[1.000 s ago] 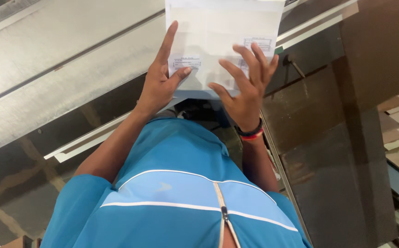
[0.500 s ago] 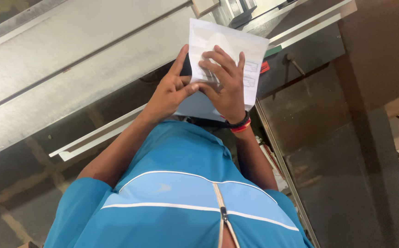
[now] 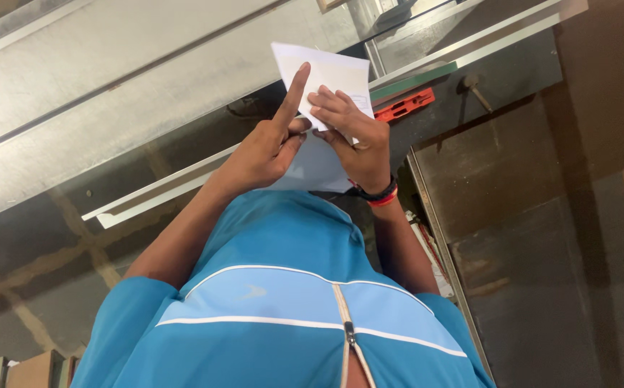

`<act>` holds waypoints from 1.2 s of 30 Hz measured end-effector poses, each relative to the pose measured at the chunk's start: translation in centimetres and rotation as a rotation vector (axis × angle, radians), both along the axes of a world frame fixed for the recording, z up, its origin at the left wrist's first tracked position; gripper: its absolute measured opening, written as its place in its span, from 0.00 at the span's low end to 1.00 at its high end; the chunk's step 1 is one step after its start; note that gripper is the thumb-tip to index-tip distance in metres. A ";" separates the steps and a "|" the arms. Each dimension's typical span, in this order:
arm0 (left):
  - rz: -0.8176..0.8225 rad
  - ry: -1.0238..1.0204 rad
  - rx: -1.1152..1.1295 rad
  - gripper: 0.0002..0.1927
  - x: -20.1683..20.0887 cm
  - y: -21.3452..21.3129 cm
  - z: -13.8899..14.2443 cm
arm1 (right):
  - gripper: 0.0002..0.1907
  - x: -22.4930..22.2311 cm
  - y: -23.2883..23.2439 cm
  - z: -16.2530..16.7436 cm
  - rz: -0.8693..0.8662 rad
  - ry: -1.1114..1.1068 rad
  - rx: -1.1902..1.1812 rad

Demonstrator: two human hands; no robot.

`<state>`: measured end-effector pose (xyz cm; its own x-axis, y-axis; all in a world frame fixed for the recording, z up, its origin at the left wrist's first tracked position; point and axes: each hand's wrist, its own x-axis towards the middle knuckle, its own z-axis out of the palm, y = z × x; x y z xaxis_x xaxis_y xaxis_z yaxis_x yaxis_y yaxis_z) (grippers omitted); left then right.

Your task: The person operates a panel saw to cut a white board. They hold a paper document, position the board against the saw fence, and pull the handle to feed the board through the blade. The person repeats this process for multiple cuts while referencing the document.

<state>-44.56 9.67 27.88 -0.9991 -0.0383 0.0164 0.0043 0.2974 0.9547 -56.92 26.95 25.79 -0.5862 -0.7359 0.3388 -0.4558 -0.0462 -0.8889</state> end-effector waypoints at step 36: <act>0.886 -0.454 0.263 0.22 17.2 -14.5 -20.5 | 0.11 -22.1 -34.9 -20.3 -1.212 0.052 0.382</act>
